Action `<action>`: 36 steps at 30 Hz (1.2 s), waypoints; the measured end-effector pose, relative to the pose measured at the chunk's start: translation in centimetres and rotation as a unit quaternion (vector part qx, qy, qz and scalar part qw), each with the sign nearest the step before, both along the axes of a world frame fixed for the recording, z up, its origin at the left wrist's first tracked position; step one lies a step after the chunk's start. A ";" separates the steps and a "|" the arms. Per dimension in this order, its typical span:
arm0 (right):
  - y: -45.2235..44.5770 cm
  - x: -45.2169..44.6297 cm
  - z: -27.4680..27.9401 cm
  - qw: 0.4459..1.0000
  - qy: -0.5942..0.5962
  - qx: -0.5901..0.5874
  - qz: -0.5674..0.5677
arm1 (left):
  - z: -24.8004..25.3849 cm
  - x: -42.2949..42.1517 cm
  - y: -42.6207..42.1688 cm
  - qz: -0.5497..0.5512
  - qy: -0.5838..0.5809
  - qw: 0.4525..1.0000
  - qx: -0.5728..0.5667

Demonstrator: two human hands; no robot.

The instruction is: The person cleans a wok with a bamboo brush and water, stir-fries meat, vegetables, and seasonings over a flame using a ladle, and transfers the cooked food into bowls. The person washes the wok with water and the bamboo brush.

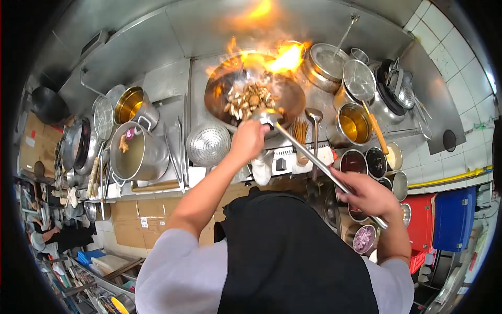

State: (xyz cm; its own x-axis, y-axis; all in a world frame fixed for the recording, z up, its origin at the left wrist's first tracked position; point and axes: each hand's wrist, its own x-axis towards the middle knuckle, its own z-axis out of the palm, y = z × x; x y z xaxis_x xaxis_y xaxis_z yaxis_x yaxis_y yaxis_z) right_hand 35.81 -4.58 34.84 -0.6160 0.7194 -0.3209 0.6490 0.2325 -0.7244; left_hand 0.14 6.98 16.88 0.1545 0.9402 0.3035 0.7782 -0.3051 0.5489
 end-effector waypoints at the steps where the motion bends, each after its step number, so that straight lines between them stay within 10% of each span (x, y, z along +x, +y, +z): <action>1: -0.3 0.3 3.0 0.997 -0.050 -0.059 -0.003 | 1.1 0.2 -1.8 -0.003 -0.004 1.000 0.009; 5: 1.6 1.6 1.5 0.999 0.027 -0.002 0.032 | 2.4 0.9 -1.9 -0.039 -0.015 0.997 -0.071; 11: 10.0 -7.1 -9.4 0.991 0.010 -0.065 -0.120 | -9.9 3.2 1.8 0.047 -0.004 0.999 0.028; 12: 12.6 -5.7 -18.9 0.951 0.113 0.287 -0.021 | -11.3 3.3 0.7 0.034 0.011 0.999 0.022; 16: 8.6 -6.6 -8.4 0.974 0.088 -0.090 -0.190 | -11.6 2.7 -4.6 -0.012 -0.003 0.999 -0.031; 23: 5.0 1.6 -5.6 0.961 0.160 -0.170 -0.150 | -1.4 2.7 0.5 0.057 0.033 0.998 0.002; 28: 6.4 3.0 -1.5 0.999 0.018 -0.043 -0.005 | -1.2 2.8 0.9 -0.023 -0.005 1.000 0.015; 36: 9.5 -4.9 -13.6 0.987 0.036 0.142 -0.072 | -9.3 4.4 -3.0 0.029 0.055 0.993 -0.103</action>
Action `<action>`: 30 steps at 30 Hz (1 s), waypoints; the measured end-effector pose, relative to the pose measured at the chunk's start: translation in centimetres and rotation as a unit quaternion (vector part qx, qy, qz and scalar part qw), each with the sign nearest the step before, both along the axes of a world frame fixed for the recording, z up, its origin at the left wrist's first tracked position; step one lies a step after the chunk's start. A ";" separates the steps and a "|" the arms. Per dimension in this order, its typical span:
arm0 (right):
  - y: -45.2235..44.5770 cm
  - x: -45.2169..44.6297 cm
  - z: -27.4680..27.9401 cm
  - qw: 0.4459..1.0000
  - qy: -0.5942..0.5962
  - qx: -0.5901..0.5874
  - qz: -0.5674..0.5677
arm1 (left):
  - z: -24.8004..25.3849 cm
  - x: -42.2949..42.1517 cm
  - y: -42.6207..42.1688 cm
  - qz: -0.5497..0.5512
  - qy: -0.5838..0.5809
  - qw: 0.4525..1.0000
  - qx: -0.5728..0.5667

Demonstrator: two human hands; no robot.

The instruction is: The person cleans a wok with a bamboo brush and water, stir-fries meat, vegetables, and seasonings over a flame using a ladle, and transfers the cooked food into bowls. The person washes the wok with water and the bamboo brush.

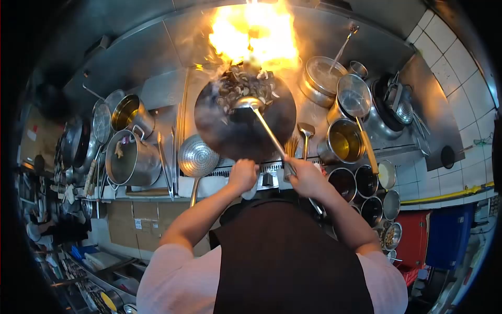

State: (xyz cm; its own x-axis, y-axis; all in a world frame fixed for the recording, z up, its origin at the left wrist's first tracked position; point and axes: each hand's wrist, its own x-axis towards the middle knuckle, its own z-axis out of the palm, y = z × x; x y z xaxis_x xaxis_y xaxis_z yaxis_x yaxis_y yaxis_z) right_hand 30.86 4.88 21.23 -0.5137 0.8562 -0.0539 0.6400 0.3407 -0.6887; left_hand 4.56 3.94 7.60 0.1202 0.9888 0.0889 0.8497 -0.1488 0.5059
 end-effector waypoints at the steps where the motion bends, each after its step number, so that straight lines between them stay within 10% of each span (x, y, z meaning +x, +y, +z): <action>1: -0.4 0.3 0.5 1.000 0.003 0.012 0.005 | 1.3 -0.2 -1.3 -0.011 -0.006 1.000 -0.014; 5: -2.0 1.7 7.2 0.992 -0.031 -0.113 0.039 | 8.6 -1.1 1.5 0.009 -0.029 0.998 0.062; 12: 0.6 -2.8 3.9 0.997 -0.062 -0.050 -0.011 | 0.6 -1.3 2.8 0.000 0.006 1.000 0.020; 15: -0.7 -1.2 4.7 0.999 -0.027 -0.009 0.015 | 5.6 -1.2 -1.4 -0.017 0.023 0.986 -0.166; 19: -1.7 1.2 8.4 0.992 -0.085 -0.038 0.082 | 11.1 -2.0 1.3 -0.036 -0.071 0.996 -0.040; 25: 0.6 -3.3 3.5 0.992 -0.109 -0.065 0.011 | 2.5 -1.7 4.8 0.030 0.033 0.997 0.055; 30: -1.1 -1.6 5.7 0.995 -0.078 -0.056 0.029 | 7.1 -1.5 -2.2 -0.059 -0.030 0.989 -0.132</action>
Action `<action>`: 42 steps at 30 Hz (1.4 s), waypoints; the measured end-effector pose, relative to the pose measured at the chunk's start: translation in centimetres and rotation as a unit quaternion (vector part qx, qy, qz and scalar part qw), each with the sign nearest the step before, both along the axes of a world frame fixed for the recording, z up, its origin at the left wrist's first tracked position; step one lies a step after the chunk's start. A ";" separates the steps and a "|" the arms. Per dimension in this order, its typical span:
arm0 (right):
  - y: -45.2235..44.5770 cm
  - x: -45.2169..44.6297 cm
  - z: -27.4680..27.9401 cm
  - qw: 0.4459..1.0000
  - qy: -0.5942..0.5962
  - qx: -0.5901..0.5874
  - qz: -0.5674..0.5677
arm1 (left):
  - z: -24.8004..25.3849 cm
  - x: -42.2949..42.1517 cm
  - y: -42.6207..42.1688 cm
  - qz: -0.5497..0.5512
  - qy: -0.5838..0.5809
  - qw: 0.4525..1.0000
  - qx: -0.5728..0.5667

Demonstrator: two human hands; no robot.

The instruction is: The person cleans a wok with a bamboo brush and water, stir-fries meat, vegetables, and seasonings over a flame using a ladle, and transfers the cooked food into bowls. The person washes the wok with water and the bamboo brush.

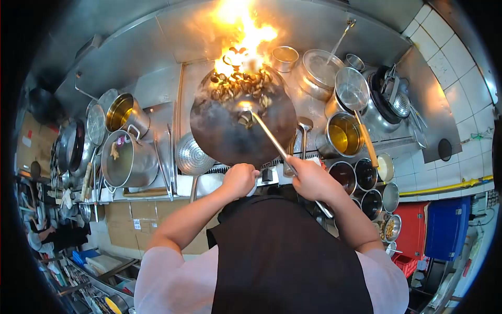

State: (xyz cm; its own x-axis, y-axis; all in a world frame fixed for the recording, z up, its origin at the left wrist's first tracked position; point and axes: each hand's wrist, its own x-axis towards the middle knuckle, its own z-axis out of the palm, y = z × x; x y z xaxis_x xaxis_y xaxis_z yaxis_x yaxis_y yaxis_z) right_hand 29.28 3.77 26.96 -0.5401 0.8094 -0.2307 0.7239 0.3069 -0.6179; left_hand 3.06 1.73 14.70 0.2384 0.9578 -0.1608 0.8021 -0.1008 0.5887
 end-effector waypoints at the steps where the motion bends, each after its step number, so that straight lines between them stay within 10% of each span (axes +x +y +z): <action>1: -0.1 0.4 1.4 1.000 0.001 0.000 -0.001 | 1.8 -0.1 0.6 -0.001 0.001 1.000 0.000; 5: 0.1 0.5 2.0 0.999 -0.029 0.003 0.041 | 4.8 -0.4 7.0 0.046 -0.002 0.995 0.090; 10: 2.0 -3.2 -1.4 0.998 -0.026 -0.010 -0.052 | -6.1 0.0 6.0 0.037 0.050 0.988 0.140; 13: 1.4 -1.8 -1.0 0.998 -0.013 0.032 -0.054 | -2.1 -0.4 1.7 0.009 0.050 0.999 -0.018; 19: 1.2 -0.3 1.5 0.997 -0.062 -0.047 -0.008 | 1.6 -1.3 7.7 0.040 0.020 0.994 0.099; 22: 3.0 -2.4 -1.5 0.999 -0.024 -0.026 -0.041 | -4.9 -1.0 8.1 0.063 0.035 0.982 0.175; 28: -1.1 0.8 -1.9 0.992 0.072 0.083 -0.057 | -0.9 -1.8 0.9 -0.011 0.003 1.000 0.012; 33: -4.4 6.2 4.6 0.911 0.227 -0.302 -0.163 | 3.8 -2.2 4.3 0.053 -0.002 0.984 0.171; 37: -3.9 9.0 7.2 0.973 0.109 -0.197 -0.057 | 7.3 -1.3 3.9 0.018 -0.001 0.991 0.132; 42: 2.1 1.8 0.0 0.994 0.034 -0.081 -0.067 | -3.1 0.0 7.2 0.071 0.011 0.983 0.169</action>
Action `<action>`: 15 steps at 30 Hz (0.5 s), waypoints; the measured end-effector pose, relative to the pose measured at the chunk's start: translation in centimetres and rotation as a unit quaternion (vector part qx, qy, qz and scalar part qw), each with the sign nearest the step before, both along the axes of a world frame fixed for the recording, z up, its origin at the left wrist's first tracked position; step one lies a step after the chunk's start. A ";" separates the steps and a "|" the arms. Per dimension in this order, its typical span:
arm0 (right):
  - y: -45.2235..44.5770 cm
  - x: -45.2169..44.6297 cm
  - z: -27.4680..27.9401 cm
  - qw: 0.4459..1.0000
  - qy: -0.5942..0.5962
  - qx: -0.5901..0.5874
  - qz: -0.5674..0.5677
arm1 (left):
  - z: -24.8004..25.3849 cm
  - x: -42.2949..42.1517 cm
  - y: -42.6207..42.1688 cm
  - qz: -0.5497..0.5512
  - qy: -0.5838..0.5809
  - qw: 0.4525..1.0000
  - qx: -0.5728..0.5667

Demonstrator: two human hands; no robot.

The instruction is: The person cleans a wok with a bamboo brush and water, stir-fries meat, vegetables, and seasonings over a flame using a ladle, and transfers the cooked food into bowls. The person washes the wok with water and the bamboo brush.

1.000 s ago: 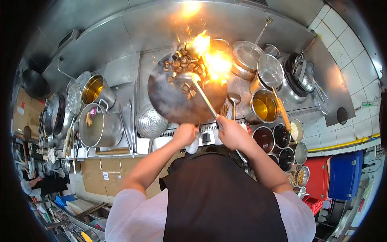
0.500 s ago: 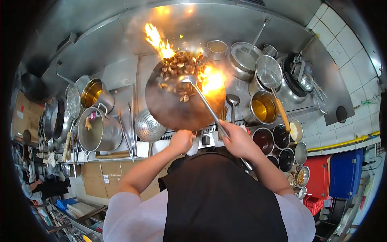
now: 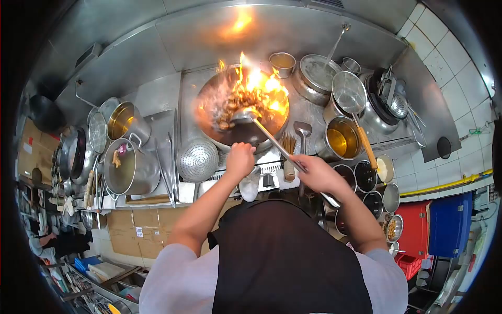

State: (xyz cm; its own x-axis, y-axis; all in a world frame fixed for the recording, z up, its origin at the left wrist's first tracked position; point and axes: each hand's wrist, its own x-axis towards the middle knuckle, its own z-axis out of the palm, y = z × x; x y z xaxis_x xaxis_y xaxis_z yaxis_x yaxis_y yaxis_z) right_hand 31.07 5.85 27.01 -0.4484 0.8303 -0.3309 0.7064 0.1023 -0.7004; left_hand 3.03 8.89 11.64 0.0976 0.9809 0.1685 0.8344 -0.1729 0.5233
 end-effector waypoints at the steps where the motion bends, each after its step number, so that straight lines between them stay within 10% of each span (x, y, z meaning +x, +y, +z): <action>1: 0.9 -1.0 -2.6 0.999 0.000 0.047 -0.002 | -2.4 0.0 -0.3 0.012 0.007 0.998 0.064; 5: 0.8 -1.5 -5.7 0.981 0.086 0.176 -0.004 | -4.3 -0.9 -4.3 -0.063 0.038 0.997 -0.032; 11: -4.5 3.6 -0.2 0.976 0.140 -0.136 -0.096 | 2.6 -2.0 0.1 -0.004 0.001 1.000 0.023; 15: -6.4 7.7 4.6 0.985 0.147 -0.092 0.004 | 8.1 -0.1 -2.2 -0.032 0.003 0.999 -0.008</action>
